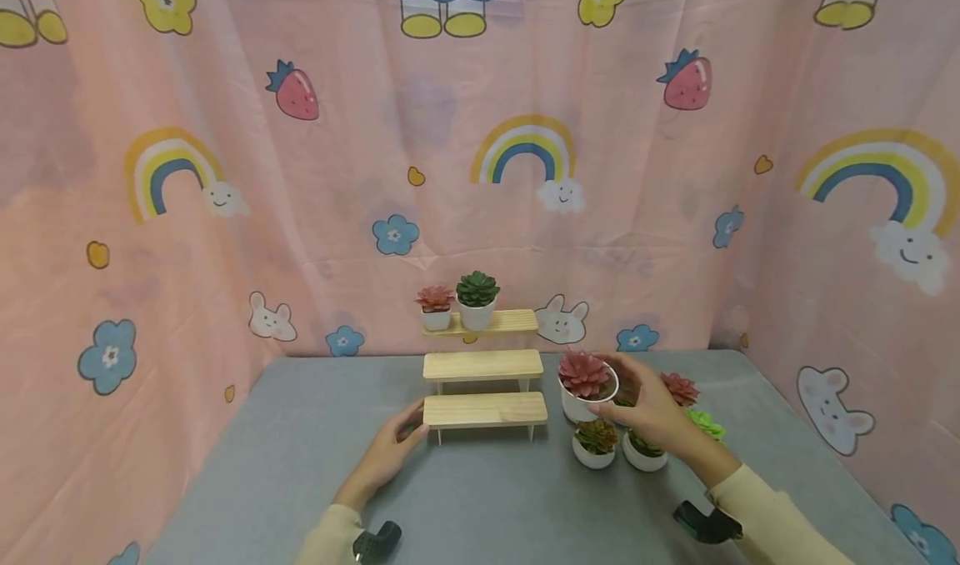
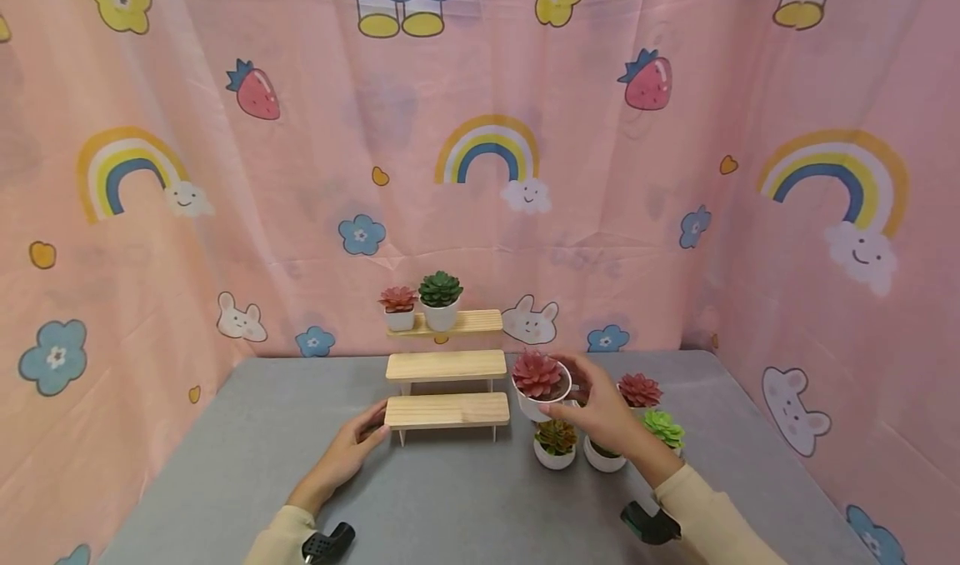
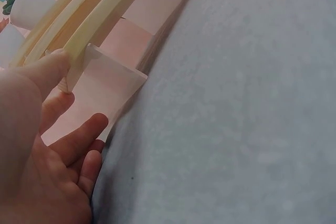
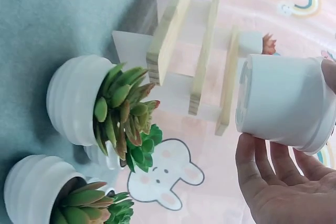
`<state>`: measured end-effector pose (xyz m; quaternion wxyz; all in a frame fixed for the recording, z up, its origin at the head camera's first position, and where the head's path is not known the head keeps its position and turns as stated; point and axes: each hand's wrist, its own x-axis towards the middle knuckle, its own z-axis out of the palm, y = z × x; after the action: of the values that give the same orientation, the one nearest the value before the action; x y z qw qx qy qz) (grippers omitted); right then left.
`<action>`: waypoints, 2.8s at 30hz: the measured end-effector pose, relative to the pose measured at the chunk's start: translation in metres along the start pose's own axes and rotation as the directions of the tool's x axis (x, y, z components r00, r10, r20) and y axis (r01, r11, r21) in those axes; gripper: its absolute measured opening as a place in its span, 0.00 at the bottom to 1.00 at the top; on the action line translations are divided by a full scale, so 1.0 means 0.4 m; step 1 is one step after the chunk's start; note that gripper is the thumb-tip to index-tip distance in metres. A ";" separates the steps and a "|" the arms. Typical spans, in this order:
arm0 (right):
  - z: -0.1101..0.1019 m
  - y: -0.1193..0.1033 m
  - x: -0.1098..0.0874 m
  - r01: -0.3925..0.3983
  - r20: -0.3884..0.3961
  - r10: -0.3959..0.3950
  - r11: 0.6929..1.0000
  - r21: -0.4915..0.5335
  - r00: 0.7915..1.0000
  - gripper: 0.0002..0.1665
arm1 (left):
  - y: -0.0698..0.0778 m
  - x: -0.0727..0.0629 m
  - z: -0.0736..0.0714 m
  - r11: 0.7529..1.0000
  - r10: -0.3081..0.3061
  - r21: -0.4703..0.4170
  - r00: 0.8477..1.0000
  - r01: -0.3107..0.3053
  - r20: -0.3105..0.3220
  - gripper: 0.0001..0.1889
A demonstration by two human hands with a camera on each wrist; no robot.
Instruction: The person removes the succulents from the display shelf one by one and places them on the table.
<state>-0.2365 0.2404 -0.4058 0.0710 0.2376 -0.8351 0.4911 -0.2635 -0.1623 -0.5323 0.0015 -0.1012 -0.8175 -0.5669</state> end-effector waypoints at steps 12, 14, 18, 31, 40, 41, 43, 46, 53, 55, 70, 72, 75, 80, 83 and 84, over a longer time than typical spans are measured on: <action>0.021 0.013 -0.071 -0.046 0.010 0.046 0.997 0.061 0.999 0.38 | 0.003 0.000 0.002 1.000 0.003 0.021 1.000 -0.003 -0.003 0.30; 0.025 0.018 -0.086 -0.061 0.007 0.061 0.995 0.073 0.998 0.38 | 0.004 -0.001 0.003 1.000 0.003 0.021 1.000 -0.003 0.000 0.30; 0.034 0.027 -0.117 -0.083 -0.002 0.083 0.993 0.087 0.997 0.38 | 0.005 -0.002 0.003 1.000 -0.001 0.023 1.000 0.001 0.002 0.31; 0.047 0.063 -0.207 -0.132 0.064 0.124 0.979 0.154 0.990 0.41 | 0.005 0.002 0.000 0.999 -0.004 0.038 1.000 0.003 0.008 0.31; 0.054 0.123 -0.240 -0.262 0.174 0.222 0.930 0.256 0.959 0.45 | 0.004 0.003 0.001 0.999 -0.025 0.048 1.000 0.025 0.006 0.31; 0.055 0.127 -0.241 -0.270 0.175 0.230 0.928 0.256 0.957 0.46 | 0.004 0.002 0.001 0.998 -0.030 0.047 1.000 0.029 0.007 0.31; 0.055 0.138 -0.242 -0.246 0.172 0.206 0.933 0.263 0.963 0.45 | 0.005 0.002 0.002 0.999 -0.031 0.039 1.000 0.031 0.006 0.31; 0.054 0.152 -0.243 -0.181 0.161 0.139 0.943 0.281 0.977 0.44 | 0.008 0.002 0.002 0.999 -0.024 0.033 1.000 0.024 0.004 0.31; 0.047 0.161 -0.245 -0.208 0.187 0.162 0.942 0.265 0.969 0.46 | 0.011 0.001 0.002 0.999 -0.022 0.036 1.000 0.022 0.005 0.31; 0.044 0.160 -0.245 -0.228 0.201 0.180 0.941 0.250 0.963 0.46 | 0.011 0.001 0.002 0.999 -0.021 0.032 1.000 0.021 0.005 0.31; 0.041 0.155 -0.246 -0.278 0.246 0.227 0.939 0.200 0.942 0.43 | 0.008 -0.001 0.002 1.000 -0.015 0.018 1.000 0.015 0.021 0.31; 0.040 0.155 -0.245 -0.281 0.252 0.228 0.939 0.200 0.941 0.43 | 0.007 -0.001 0.001 1.000 -0.017 0.024 1.000 0.016 0.025 0.32; 0.037 0.154 -0.247 -0.270 0.256 0.216 0.943 0.197 0.942 0.44 | 0.006 -0.001 0.002 0.999 -0.016 0.029 1.000 0.015 0.027 0.33; 0.022 0.147 -0.254 -0.214 0.220 0.180 0.966 0.142 0.959 0.47 | 0.005 -0.001 0.002 1.000 -0.020 0.023 0.999 0.019 0.030 0.32; 0.008 0.137 -0.253 -0.159 0.191 0.138 0.982 0.099 0.972 0.46 | 0.006 -0.001 0.002 1.000 -0.006 0.027 1.000 0.006 0.026 0.32; 0.004 0.133 -0.252 -0.140 0.178 0.124 0.987 0.082 0.976 0.45 | 0.007 -0.001 0.002 1.000 -0.006 0.026 1.000 0.005 0.024 0.32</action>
<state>-0.1728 0.2937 -0.4837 -0.0455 0.2263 -0.8280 0.5110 -0.2625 -0.1605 -0.5302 -0.0085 -0.1057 -0.8251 -0.5550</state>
